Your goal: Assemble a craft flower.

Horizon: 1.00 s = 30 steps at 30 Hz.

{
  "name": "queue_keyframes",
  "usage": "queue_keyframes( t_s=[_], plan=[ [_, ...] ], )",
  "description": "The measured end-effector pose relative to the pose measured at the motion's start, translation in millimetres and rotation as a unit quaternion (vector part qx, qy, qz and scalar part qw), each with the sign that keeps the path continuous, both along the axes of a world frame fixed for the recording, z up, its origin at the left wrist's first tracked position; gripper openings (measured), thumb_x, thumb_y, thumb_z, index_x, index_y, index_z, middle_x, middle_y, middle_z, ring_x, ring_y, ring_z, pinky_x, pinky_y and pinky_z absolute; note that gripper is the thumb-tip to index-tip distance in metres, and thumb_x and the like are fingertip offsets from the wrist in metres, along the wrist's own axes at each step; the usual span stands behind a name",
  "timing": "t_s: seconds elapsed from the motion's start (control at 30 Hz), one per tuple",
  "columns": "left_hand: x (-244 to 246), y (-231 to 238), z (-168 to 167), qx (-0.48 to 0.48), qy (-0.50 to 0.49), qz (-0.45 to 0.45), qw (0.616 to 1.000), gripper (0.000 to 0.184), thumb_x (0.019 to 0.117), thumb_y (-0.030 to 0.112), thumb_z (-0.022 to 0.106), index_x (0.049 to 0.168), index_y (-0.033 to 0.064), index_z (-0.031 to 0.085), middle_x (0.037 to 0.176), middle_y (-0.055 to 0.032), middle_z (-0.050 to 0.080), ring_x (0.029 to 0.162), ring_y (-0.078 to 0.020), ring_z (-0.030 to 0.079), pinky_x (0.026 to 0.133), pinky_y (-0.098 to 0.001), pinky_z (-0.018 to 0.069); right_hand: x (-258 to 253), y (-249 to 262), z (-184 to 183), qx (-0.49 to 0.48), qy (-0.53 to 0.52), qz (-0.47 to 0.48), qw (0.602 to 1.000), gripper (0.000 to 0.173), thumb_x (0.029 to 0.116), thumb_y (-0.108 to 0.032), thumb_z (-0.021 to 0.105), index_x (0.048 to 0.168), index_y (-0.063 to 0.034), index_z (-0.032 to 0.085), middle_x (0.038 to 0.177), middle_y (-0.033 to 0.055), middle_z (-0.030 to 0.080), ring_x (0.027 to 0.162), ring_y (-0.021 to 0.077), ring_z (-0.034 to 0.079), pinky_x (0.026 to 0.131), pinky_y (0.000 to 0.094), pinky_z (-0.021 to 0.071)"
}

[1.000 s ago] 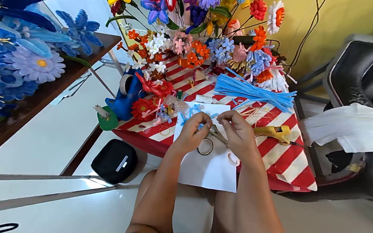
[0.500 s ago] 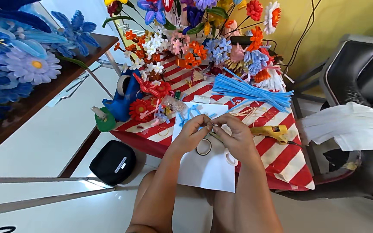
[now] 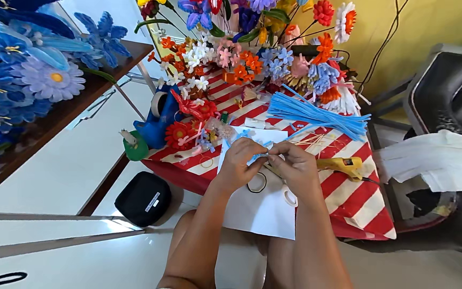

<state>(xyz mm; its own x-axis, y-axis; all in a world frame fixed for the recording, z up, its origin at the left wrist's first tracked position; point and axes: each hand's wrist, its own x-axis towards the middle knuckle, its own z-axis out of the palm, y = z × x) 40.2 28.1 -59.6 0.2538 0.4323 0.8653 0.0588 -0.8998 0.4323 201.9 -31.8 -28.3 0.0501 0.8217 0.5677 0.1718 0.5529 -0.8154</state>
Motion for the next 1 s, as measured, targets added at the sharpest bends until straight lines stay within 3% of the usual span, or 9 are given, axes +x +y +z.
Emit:
queue_keyframes(
  t_s=[0.27,0.53,0.7,0.83,1.0],
  plan=[
    [-3.1,-0.7,0.0,0.095,0.005,0.077,0.993,0.011,0.0971,0.014,0.07,0.1,0.0054,0.075,0.09,-0.0064,0.074,0.09,-0.0154,0.067,0.089,-0.0289,0.0516,-3.8,-1.3,0.3,-0.011,0.027,-0.007,1.0,0.01,0.0885,0.003,0.064,0.094,-0.0017,0.071,0.091,-0.0017,0.071,0.086,0.0017,0.067,0.082,0.0196,0.0571],
    [-2.7,0.0,-1.2,0.101,0.012,0.088,0.991,0.013,0.1002,0.013,0.065,0.098,0.0058,0.075,0.088,-0.0062,0.074,0.09,-0.0152,0.068,0.09,-0.0293,0.0517,-1.5,-1.6,0.1,-0.014,0.026,-0.01,1.0,0.008,0.0888,0.001,0.066,0.094,-0.0017,0.072,0.09,-0.0007,0.072,0.086,0.0029,0.067,0.082,0.0204,0.0573],
    [-0.8,-2.3,0.9,-0.011,0.026,0.016,0.999,0.018,0.1024,0.012,0.058,0.095,0.0013,0.071,0.088,-0.0084,0.07,0.089,-0.0132,0.065,0.087,-0.0261,0.0514,0.5,-0.6,-0.9,-0.001,-0.005,-0.019,1.0,0.008,0.0892,-0.001,0.067,0.093,-0.001,0.073,0.092,0.0003,0.072,0.09,0.003,0.067,0.086,0.0208,0.0569],
    [2.6,-6.6,2.3,-0.108,0.06,-0.035,0.992,0.026,0.1063,0.012,0.045,0.096,-0.0037,0.063,0.086,-0.0116,0.063,0.085,-0.0125,0.061,0.084,-0.0254,0.0508,2.2,1.5,-2.8,0.036,-0.098,-0.057,0.993,0.011,0.0921,-0.005,0.065,0.094,-0.0006,0.075,0.092,0.0028,0.072,0.092,0.0043,0.066,0.09,0.0217,0.0543],
    [5.8,-9.1,1.3,-0.11,0.098,0.017,0.989,0.029,0.1062,0.012,0.04,0.094,-0.0023,0.062,0.081,-0.0114,0.061,0.079,-0.0177,0.061,0.081,-0.0326,0.051,-3.3,2.7,-3.0,0.048,-0.219,-0.12,0.967,0.016,0.0973,-0.01,0.057,0.095,-0.0037,0.072,0.09,0.005,0.071,0.091,0.0143,0.067,0.101,0.0424,0.0477]
  ],
)
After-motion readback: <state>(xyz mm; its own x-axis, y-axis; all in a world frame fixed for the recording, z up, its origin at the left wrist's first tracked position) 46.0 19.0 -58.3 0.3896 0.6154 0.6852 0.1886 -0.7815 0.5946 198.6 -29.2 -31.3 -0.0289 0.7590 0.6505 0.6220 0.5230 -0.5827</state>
